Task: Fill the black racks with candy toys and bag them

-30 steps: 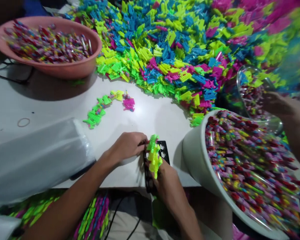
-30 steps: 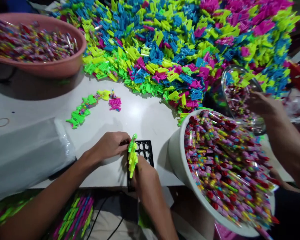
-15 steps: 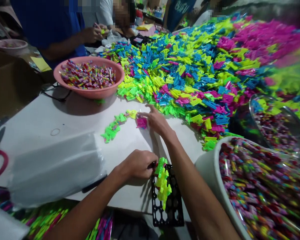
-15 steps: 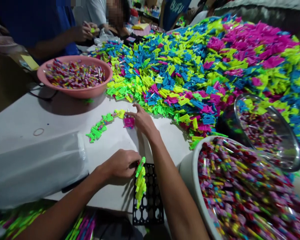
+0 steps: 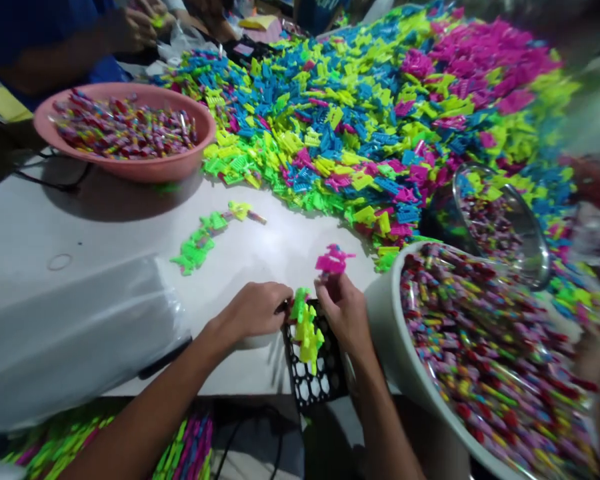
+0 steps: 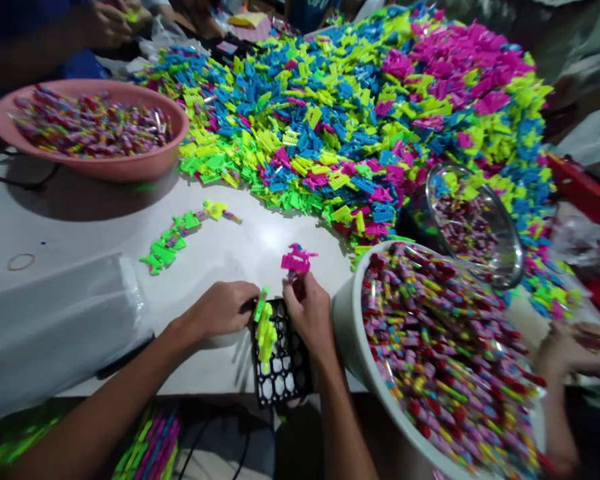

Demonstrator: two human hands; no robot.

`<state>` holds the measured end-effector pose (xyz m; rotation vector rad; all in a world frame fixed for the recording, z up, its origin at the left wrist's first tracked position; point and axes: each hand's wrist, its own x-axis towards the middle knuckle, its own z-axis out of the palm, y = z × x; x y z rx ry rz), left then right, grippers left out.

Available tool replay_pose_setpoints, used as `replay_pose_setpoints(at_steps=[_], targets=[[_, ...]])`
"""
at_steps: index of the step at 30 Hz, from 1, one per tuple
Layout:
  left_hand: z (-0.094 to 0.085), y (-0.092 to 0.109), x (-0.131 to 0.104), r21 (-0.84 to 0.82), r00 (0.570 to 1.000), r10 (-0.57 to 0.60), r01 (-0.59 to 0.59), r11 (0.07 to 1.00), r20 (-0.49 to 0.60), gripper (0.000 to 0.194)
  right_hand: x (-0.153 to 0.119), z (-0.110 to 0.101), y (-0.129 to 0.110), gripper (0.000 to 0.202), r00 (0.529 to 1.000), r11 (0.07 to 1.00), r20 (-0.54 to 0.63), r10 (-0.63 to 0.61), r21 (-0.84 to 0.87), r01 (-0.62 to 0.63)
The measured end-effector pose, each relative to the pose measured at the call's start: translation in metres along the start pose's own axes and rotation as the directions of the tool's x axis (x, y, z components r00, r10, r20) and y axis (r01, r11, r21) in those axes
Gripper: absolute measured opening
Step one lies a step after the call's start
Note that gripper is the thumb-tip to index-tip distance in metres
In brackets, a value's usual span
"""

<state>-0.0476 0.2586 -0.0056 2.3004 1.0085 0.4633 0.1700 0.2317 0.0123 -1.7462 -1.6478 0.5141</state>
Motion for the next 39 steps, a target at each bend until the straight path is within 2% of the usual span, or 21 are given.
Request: replay_pose_setpoints(at_steps=[2,4,6,9,11,15,17,19,21,24,26,30,32,35,39], targets=[[0.001,0.001,0.000,0.010,1.000,-0.002,0.002,1.000,-0.007,0.005,-0.036,-0.010,0.007,0.032,0.980,0.959,-0.024,0.197,0.215,-0.187],[0.002,0.001,0.001,0.013,1.000,-0.006,0.006,1.000,-0.012,0.007,-0.059,-0.015,0.012,0.037,0.945,0.880,-0.011,0.326,0.368,-0.300],[0.002,0.001,0.001,0.012,1.000,-0.012,0.012,1.000,-0.013,0.008,-0.072,-0.016,0.014,0.038,0.934,0.850,0.020,0.356,0.408,-0.333],[0.001,0.000,0.001,-0.004,1.000,-0.022,0.022,1.000,-0.004,0.009,-0.077,-0.016,0.009,0.036,0.950,0.877,0.067,0.305,0.370,-0.308],[0.000,0.000,0.001,-0.017,0.999,-0.033,0.033,0.999,0.000,0.010,-0.079,-0.015,0.005,0.036,0.945,0.864,0.082,0.315,0.387,-0.322],[-0.001,0.000,0.001,-0.050,0.998,-0.056,0.056,0.997,0.003,0.010,-0.082,-0.014,0.003,0.040,0.866,0.731,0.045,0.497,0.516,-0.446],[-0.001,0.000,0.002,-0.060,0.998,-0.061,0.061,0.996,0.009,0.009,-0.083,-0.014,0.003,0.038,0.847,0.702,0.013,0.531,0.554,-0.449],[-0.001,0.001,0.003,-0.058,0.998,-0.064,0.064,0.996,0.008,0.009,-0.083,-0.016,-0.001,0.036,0.859,0.737,-0.013,0.512,0.520,-0.431],[-0.001,0.001,0.004,-0.055,0.998,-0.067,0.067,0.996,0.007,0.011,-0.085,-0.019,-0.007,0.035,0.889,0.818,-0.040,0.456,0.413,-0.401],[-0.001,0.002,0.004,-0.051,0.998,-0.062,0.062,0.997,0.016,0.013,-0.094,-0.024,-0.018,0.027,0.966,0.945,-0.025,0.256,0.216,-0.244],[-0.001,0.002,0.003,-0.039,0.999,-0.052,0.053,0.998,0.014,0.013,-0.105,-0.025,-0.022,0.021,0.987,0.972,0.062,0.152,0.171,-0.160],[-0.001,0.001,0.003,-0.027,0.999,-0.048,0.048,0.998,0.021,0.012,-0.126,-0.020,-0.021,0.022,0.949,0.943,0.287,0.130,0.260,-0.208],[-0.001,0.001,0.003,-0.020,0.998,-0.049,0.050,0.999,0.026,0.012,-0.131,-0.016,-0.019,0.020,0.949,0.953,0.297,0.110,0.240,-0.186],[-0.001,0.002,0.003,-0.001,0.999,-0.045,0.045,0.999,0.021,0.011,-0.133,-0.011,-0.019,0.018,0.967,0.991,0.248,0.062,0.100,-0.089],[-0.001,0.002,0.002,0.007,0.999,-0.040,0.040,0.999,0.023,0.009,-0.139,-0.008,-0.023,0.020,0.961,0.999,0.275,0.001,-0.037,0.010]])
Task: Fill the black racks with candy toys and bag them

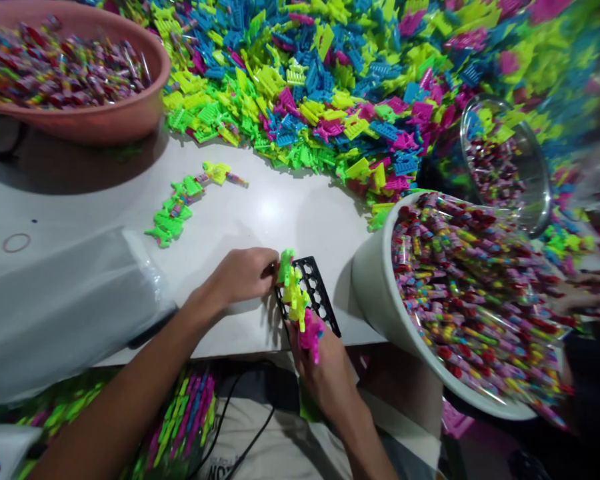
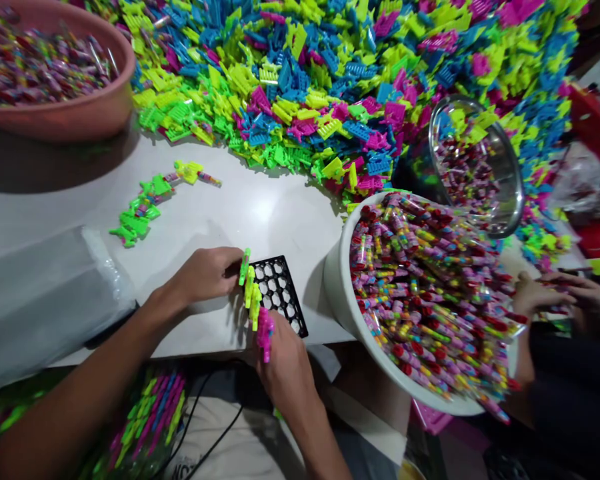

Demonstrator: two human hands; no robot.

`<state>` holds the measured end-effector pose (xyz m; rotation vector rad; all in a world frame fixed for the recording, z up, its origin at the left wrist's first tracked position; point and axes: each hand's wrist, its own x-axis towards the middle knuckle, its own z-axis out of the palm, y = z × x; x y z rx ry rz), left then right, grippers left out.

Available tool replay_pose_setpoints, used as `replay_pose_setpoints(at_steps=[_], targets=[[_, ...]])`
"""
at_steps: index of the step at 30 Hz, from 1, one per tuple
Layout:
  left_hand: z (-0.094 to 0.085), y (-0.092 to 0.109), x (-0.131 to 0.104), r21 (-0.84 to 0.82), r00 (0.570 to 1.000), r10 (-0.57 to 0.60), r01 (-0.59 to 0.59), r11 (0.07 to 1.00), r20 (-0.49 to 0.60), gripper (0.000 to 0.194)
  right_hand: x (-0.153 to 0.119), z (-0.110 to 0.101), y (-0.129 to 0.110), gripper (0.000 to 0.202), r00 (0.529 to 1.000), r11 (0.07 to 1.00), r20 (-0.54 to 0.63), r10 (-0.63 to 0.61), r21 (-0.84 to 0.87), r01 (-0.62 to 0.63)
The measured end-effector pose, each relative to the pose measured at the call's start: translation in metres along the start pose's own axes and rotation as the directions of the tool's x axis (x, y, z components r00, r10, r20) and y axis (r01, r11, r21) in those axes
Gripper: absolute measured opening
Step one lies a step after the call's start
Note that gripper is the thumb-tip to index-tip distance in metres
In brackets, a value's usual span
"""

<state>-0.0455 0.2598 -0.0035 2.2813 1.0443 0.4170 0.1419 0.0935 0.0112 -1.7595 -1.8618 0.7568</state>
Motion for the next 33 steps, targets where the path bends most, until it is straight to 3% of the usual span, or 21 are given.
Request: replay_pose_setpoints(at_steps=[2,4,7,9,11,12,13,16,18,20,23,25,27,29,33], targets=[[0.000,0.000,0.000,0.003,1.000,-0.008,0.008,1.000,0.003,0.008,-0.002,-0.005,0.001,0.023,0.999,1.000,0.041,-0.015,-0.025,0.016],[0.001,-0.001,-0.001,-0.006,1.000,-0.006,0.006,1.000,0.000,0.006,0.003,-0.019,0.005,0.023,0.988,0.999,0.154,-0.028,0.024,0.025],[0.001,-0.001,-0.001,-0.027,1.000,0.010,-0.010,1.000,-0.004,0.003,0.037,-0.046,0.013,0.021,0.945,0.982,0.325,-0.037,0.186,-0.025],[0.000,-0.001,-0.001,-0.030,1.000,0.017,-0.018,0.999,-0.011,0.002,0.082,-0.054,0.015,0.028,0.979,0.980,0.201,0.032,0.187,-0.071],[-0.001,0.000,-0.001,-0.036,1.000,0.015,-0.016,0.999,-0.022,0.003,0.139,-0.048,0.010,0.032,0.998,0.996,-0.066,0.003,0.092,0.003],[-0.002,0.000,-0.002,-0.045,1.000,0.012,-0.013,0.999,-0.027,0.004,0.170,-0.040,0.005,0.035,0.989,0.997,-0.135,-0.064,0.027,0.068],[-0.003,0.001,-0.002,-0.057,0.999,0.010,-0.012,0.998,-0.031,0.004,0.201,-0.030,-0.001,0.038,0.981,0.991,-0.142,-0.130,-0.034,0.126],[-0.005,0.001,-0.002,-0.071,0.999,0.019,-0.021,0.997,-0.032,0.006,0.278,0.001,-0.026,0.045,0.965,0.940,-0.001,-0.261,-0.227,0.254],[-0.005,0.000,-0.001,-0.045,0.999,0.027,-0.027,0.999,-0.020,0.007,0.308,0.015,-0.041,0.039,0.950,0.887,0.073,-0.303,-0.341,0.310],[-0.004,-0.001,0.000,-0.014,1.000,0.019,-0.019,1.000,-0.009,0.009,0.320,0.021,-0.050,0.037,0.942,0.839,0.102,-0.319,-0.431,0.330],[-0.003,-0.001,-0.001,-0.009,1.000,0.012,-0.012,1.000,-0.015,0.007,0.307,0.015,-0.046,0.038,0.957,0.812,0.065,-0.281,-0.515,0.274],[-0.003,-0.001,-0.002,-0.011,1.000,0.019,-0.019,1.000,-0.024,0.006,0.279,0.004,-0.033,0.036,0.976,0.845,-0.043,-0.215,-0.509,0.164],[-0.003,-0.001,-0.002,-0.003,1.000,0.019,-0.019,1.000,-0.024,0.004,0.236,-0.009,-0.016,0.035,0.977,0.904,-0.164,-0.133,-0.424,0.052],[-0.001,-0.001,-0.002,-0.002,1.000,0.016,-0.016,1.000,-0.022,0.003,0.181,-0.022,-0.002,0.030,0.977,0.963,-0.208,-0.050,-0.269,-0.008],[0.002,-0.004,-0.001,-0.015,0.999,0.025,-0.026,1.000,-0.045,0.003,0.069,-0.032,0.009,0.019,0.968,0.998,-0.249,-0.009,0.052,0.023]])
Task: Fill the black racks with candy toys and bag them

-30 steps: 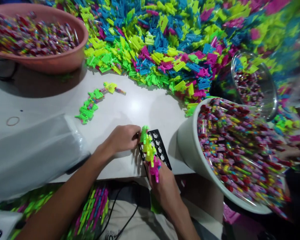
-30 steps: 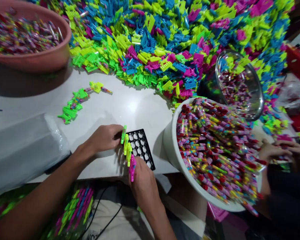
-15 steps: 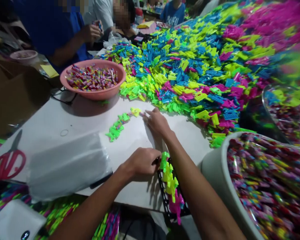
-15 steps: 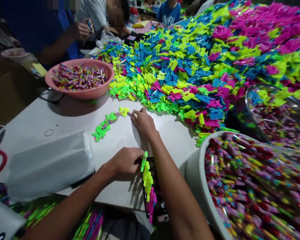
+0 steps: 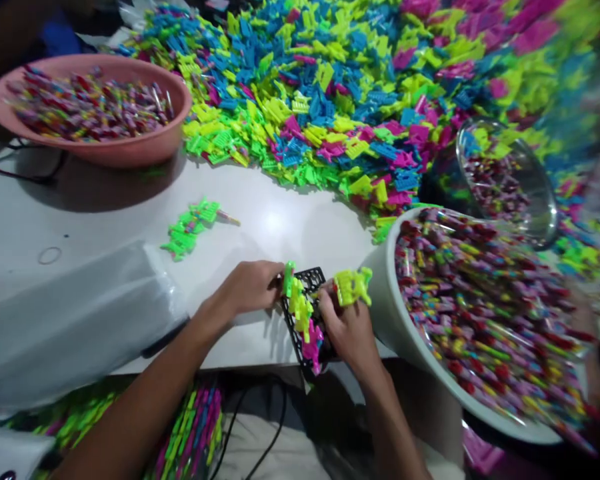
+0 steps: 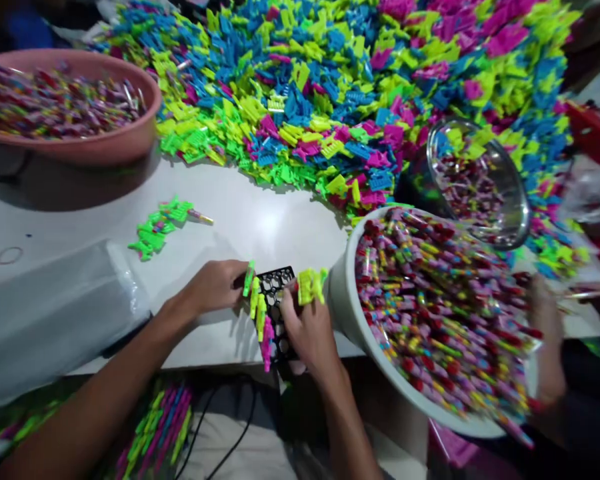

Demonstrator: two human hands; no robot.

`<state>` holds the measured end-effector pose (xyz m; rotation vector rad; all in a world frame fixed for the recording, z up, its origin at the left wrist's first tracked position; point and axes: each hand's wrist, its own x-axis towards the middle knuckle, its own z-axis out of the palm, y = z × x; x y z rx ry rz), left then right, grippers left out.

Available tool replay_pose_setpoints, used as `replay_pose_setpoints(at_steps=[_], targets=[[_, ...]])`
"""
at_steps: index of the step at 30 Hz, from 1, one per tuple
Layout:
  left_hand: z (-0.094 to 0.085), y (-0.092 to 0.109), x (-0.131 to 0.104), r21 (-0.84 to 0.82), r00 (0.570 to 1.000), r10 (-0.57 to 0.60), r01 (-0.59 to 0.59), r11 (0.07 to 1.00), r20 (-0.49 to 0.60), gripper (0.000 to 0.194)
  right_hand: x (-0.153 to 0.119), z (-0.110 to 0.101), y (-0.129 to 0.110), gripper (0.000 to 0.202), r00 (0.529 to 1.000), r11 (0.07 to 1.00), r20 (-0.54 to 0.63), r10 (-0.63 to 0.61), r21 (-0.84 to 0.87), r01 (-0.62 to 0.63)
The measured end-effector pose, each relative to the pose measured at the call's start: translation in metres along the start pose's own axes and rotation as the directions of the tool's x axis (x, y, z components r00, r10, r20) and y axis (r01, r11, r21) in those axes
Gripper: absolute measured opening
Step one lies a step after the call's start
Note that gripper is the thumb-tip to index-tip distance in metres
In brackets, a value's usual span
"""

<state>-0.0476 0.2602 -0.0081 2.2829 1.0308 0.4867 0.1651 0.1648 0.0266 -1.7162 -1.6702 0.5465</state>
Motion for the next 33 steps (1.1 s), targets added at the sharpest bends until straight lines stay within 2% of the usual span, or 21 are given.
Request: replay_pose_setpoints(at_steps=[3,6,12,15,17,19,21,23,24,26,27,29,31,33], targets=[[0.001,-0.002,0.000,-0.003,1.000,0.007,-0.007,1.000,-0.015,0.004,-0.055,-0.008,-0.001,0.014,0.993,0.981,0.109,0.054,0.181,-0.073],[0.002,-0.003,-0.001,0.004,1.000,-0.006,0.006,1.000,-0.016,0.005,-0.080,-0.007,0.002,0.012,0.985,0.978,0.170,-0.005,0.205,-0.031],[0.002,-0.003,-0.001,-0.009,0.999,-0.040,0.040,0.999,-0.001,0.011,-0.086,-0.006,0.008,0.009,0.982,0.992,0.161,-0.097,0.090,0.083],[0.002,-0.002,-0.001,-0.001,0.999,-0.046,0.046,0.999,0.002,0.010,-0.087,-0.006,0.002,0.010,0.951,0.970,0.222,-0.214,-0.066,0.234],[0.002,-0.002,-0.001,0.013,0.999,-0.042,0.042,0.999,-0.007,0.007,-0.088,-0.007,-0.004,0.015,0.933,0.948,0.275,-0.232,-0.150,0.280],[0.003,-0.003,-0.001,0.020,0.999,-0.039,0.039,0.999,-0.009,0.006,-0.086,-0.012,-0.008,0.017,0.923,0.958,0.335,-0.187,-0.146,0.247],[0.003,-0.002,-0.001,0.012,0.999,-0.033,0.034,0.999,-0.008,0.007,-0.080,-0.021,-0.008,0.018,0.894,0.988,0.430,-0.121,-0.039,0.153],[0.002,-0.001,-0.001,0.001,1.000,-0.025,0.025,1.000,-0.005,0.007,-0.066,-0.030,-0.002,0.020,0.883,0.995,0.461,-0.085,0.077,0.056],[0.001,0.000,-0.001,-0.004,1.000,-0.021,0.021,1.000,-0.002,0.005,-0.054,-0.033,0.003,0.021,0.910,0.994,0.409,-0.075,0.103,0.035],[-0.001,0.001,-0.001,-0.008,1.000,-0.010,0.010,1.000,0.010,0.003,-0.020,-0.029,0.010,0.019,0.975,0.994,0.214,-0.058,0.105,0.037],[-0.002,0.002,-0.001,-0.005,1.000,-0.001,0.001,1.000,0.017,0.003,0.003,-0.022,0.012,0.019,0.991,0.994,0.120,-0.062,0.100,0.050],[-0.004,0.003,-0.002,0.007,0.999,0.026,-0.026,1.000,0.023,0.005,0.056,0.000,0.006,0.023,0.996,0.990,0.021,-0.092,0.110,0.089],[-0.006,0.003,-0.003,0.029,0.998,0.051,-0.052,0.998,0.028,0.006,0.112,0.032,-0.009,0.025,0.970,0.969,0.112,-0.216,0.147,0.198],[-0.007,0.002,-0.003,0.055,0.997,0.067,-0.069,0.996,0.041,0.007,0.160,0.067,-0.028,0.029,0.920,0.951,0.242,-0.307,0.121,0.285]])
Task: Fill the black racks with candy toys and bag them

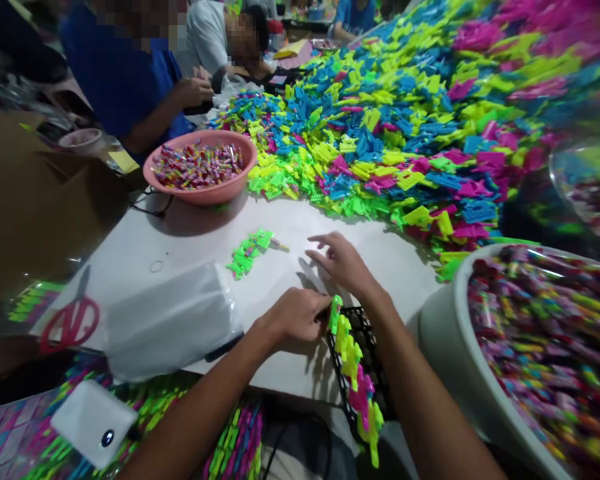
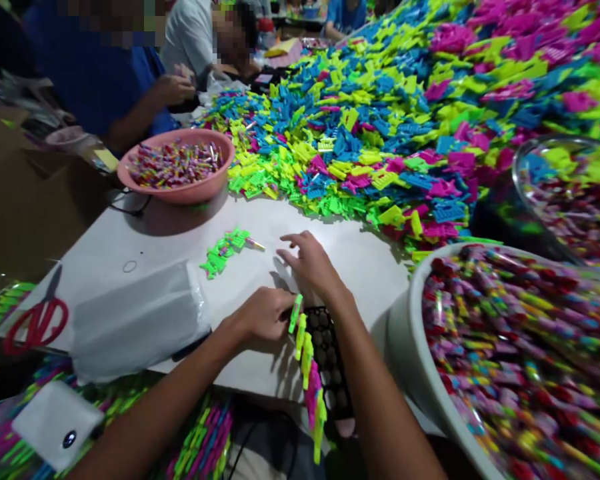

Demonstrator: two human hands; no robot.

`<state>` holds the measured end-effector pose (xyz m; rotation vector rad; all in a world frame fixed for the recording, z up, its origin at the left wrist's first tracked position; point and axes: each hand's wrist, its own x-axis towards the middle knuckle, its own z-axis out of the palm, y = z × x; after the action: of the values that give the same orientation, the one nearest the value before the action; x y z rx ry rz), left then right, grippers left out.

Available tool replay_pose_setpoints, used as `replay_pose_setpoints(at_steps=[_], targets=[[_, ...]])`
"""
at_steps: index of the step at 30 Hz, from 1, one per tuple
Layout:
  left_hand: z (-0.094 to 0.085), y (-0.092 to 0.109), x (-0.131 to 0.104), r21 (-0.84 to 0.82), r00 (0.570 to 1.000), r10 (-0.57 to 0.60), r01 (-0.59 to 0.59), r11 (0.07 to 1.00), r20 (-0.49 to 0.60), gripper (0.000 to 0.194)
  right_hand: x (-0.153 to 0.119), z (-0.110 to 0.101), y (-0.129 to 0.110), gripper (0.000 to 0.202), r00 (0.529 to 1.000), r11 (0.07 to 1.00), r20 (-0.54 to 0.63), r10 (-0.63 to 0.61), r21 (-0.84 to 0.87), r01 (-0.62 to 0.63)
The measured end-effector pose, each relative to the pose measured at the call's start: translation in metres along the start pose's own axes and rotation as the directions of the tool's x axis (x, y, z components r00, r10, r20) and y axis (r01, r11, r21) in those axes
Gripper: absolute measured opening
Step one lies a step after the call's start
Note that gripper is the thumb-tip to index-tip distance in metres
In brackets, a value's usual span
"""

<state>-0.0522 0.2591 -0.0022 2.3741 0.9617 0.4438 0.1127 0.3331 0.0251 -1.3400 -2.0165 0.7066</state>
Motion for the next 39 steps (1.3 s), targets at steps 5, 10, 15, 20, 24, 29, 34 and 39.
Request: replay_pose_setpoints(at_steps=[5,10,15,20,24,29,34,39], targets=[[-0.001,-0.002,0.003,0.064,0.997,-0.019,0.015,0.998,0.073,0.007,0.073,0.047,-0.007,0.023,0.959,0.994,0.276,-0.059,-0.076,0.083],[-0.005,0.001,0.002,-0.001,0.998,0.001,-0.001,1.000,0.061,0.004,0.036,0.032,-0.001,0.014,0.994,0.998,0.086,0.062,-0.002,-0.063],[-0.001,-0.001,-0.001,-0.069,1.000,-0.004,0.005,0.998,0.005,0.003,-0.071,-0.014,-0.007,0.021,0.928,0.934,-0.174,0.329,0.203,-0.293],[0.009,-0.008,0.001,-0.038,1.000,-0.002,0.002,0.999,-0.017,0.001,-0.192,-0.024,-0.033,0.029,0.871,0.892,-0.201,0.448,0.158,-0.422],[0.012,-0.010,0.001,-0.018,1.000,-0.004,0.004,1.000,-0.022,0.002,-0.255,-0.012,-0.047,0.026,0.839,0.837,-0.152,0.522,0.280,-0.470],[0.011,-0.010,0.000,0.004,0.999,-0.024,0.024,1.000,-0.029,0.004,-0.284,0.003,-0.057,0.020,0.872,0.869,-0.173,0.458,0.293,-0.398],[0.010,-0.009,0.000,-0.023,0.999,-0.029,0.028,0.999,-0.043,0.012,-0.296,0.012,-0.057,0.014,0.929,0.945,-0.198,0.313,0.165,-0.283],[0.010,-0.009,0.001,-0.039,0.999,-0.029,0.027,0.999,-0.038,0.014,-0.301,0.017,-0.056,0.023,0.981,0.982,-0.075,0.176,-0.054,-0.181]])
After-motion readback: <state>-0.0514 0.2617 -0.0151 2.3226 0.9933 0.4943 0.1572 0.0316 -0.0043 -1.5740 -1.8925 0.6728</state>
